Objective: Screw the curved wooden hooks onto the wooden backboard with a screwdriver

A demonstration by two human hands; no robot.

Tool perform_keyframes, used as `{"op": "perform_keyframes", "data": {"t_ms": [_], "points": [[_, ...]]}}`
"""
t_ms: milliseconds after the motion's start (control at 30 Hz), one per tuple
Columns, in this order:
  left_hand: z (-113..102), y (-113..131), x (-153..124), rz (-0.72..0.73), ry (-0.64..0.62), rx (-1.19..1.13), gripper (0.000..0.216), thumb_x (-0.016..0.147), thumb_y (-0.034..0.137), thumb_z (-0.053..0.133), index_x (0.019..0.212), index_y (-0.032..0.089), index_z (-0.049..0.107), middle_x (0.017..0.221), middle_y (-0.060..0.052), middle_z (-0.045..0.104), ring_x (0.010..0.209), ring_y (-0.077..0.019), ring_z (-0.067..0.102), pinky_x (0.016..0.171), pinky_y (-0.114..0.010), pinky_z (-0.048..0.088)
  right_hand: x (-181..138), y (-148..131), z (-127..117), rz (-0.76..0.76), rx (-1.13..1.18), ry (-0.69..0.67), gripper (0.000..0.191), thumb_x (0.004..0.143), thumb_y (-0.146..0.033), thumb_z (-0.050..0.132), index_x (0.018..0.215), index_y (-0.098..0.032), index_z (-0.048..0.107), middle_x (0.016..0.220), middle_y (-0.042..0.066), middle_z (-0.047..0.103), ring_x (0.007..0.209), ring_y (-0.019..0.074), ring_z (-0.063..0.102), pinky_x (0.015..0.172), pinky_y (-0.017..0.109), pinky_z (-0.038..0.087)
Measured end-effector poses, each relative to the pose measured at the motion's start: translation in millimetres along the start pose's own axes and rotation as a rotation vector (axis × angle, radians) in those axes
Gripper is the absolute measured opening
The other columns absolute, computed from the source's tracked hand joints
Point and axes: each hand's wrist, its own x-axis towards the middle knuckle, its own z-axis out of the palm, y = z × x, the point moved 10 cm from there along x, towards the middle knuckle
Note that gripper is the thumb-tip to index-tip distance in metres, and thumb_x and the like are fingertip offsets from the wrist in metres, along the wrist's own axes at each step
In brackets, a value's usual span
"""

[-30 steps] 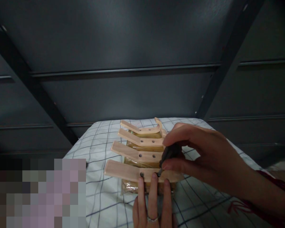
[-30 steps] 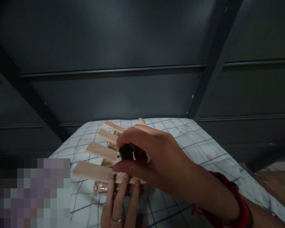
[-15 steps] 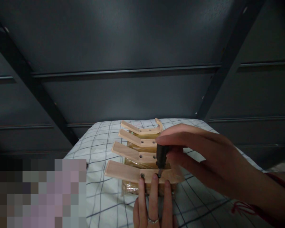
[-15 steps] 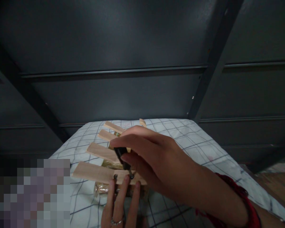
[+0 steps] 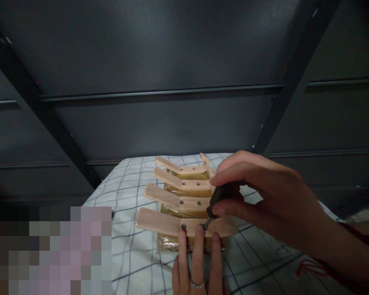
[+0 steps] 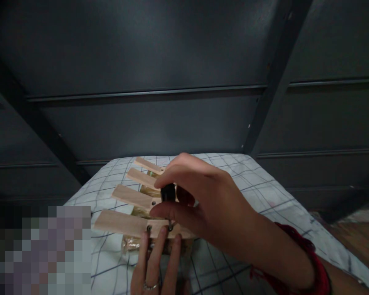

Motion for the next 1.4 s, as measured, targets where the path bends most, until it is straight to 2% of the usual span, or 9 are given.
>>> {"op": "perform_keyframes", "data": {"t_ms": [133,333,567,733,833,1000,1200,1267,1400], "points": [[-1,0,1,0.004,0.008,-0.006,0.068,0.076,0.021,0.05,0.141,0.024,0.032,0.132,-0.007,0.053,0.139,-0.0298,0.022,0.077,-0.03,0.049,-2,-5,5,-0.07,-0.042,-0.122,0.017,0.091,-0.016,0.049,0.103,-0.018,0.06,0.098,0.006,0.071,0.086,0.0134,0.066,0.072,0.021,0.053],[-1,0,0,-0.009,-0.002,-0.002,0.072,0.075,0.021,0.051,0.143,0.024,0.028,0.132,-0.009,0.053,0.14,-0.0293,0.02,0.074,-0.03,0.051,-2,-1,2,0.022,-0.009,-0.094,0.005,0.084,-0.02,0.059,0.089,-0.018,0.059,0.069,-0.002,0.066,0.052,0.0083,0.058,0.049,0.017,0.047],[1,1,0,0.023,-0.03,0.009,0.069,0.077,0.022,0.047,0.143,0.023,0.027,0.14,-0.009,0.043,0.14,-0.0314,0.018,0.074,-0.029,0.052,0,2,-3,0.054,-0.039,-0.02,0.013,0.082,-0.027,0.065,0.074,-0.018,0.059,0.064,-0.003,0.056,0.05,0.0082,0.053,0.045,0.02,0.042],[0,0,1,0.015,-0.024,0.002,0.068,0.078,0.02,0.046,0.144,0.023,0.026,0.124,-0.009,0.056,0.141,-0.0298,0.017,0.076,-0.03,0.05,-2,-1,-2,-0.022,0.039,-0.105,0.011,0.087,-0.022,0.058,0.096,-0.017,0.062,0.088,0.003,0.065,0.064,0.0086,0.06,0.059,0.019,0.05],[1,1,0,0.018,-0.01,0.002,0.07,0.076,0.018,0.048,0.143,0.022,0.028,0.123,-0.009,0.057,0.14,-0.0309,0.019,0.075,-0.031,0.05,-4,0,4,-0.01,-0.01,-0.191,0.019,0.087,-0.013,0.055,0.103,-0.02,0.061,0.088,0.0,0.068,0.071,0.0096,0.063,0.064,0.019,0.051],[-1,1,-1,-0.011,0.032,-0.011,0.071,0.073,0.021,0.05,0.141,0.023,0.032,0.138,-0.008,0.047,0.138,-0.0319,0.025,0.073,-0.032,0.049,-3,4,2,0.072,0.017,-0.113,0.009,0.077,-0.015,0.062,0.083,-0.02,0.057,0.074,0.0,0.067,0.057,0.0106,0.06,0.05,0.02,0.049],[1,1,0,-0.003,0.004,-0.005,0.072,0.075,0.019,0.05,0.143,0.023,0.028,0.133,-0.008,0.05,0.14,-0.0303,0.019,0.076,-0.03,0.049,1,2,3,0.092,-0.006,-0.054,0.005,0.079,-0.016,0.059,0.078,-0.02,0.057,0.062,-0.005,0.058,0.049,0.0074,0.052,0.044,0.017,0.043],[1,1,0,0.005,0.002,-0.004,0.069,0.077,0.023,0.049,0.143,0.023,0.027,0.135,-0.008,0.048,0.14,-0.0308,0.019,0.075,-0.03,0.048,1,2,1,0.07,-0.077,-0.044,0.016,0.08,-0.024,0.064,0.066,-0.019,0.056,0.058,-0.004,0.054,0.047,0.0077,0.049,0.042,0.019,0.039],[1,2,0,0.024,-0.007,0.001,0.069,0.077,0.021,0.048,0.143,0.022,0.027,0.146,-0.007,0.036,0.14,-0.0314,0.019,0.077,-0.03,0.047,1,3,-3,0.043,-0.071,0.015,0.011,0.082,-0.025,0.064,0.075,-0.017,0.061,0.07,0.002,0.062,0.06,0.0121,0.058,0.051,0.021,0.046]]}}
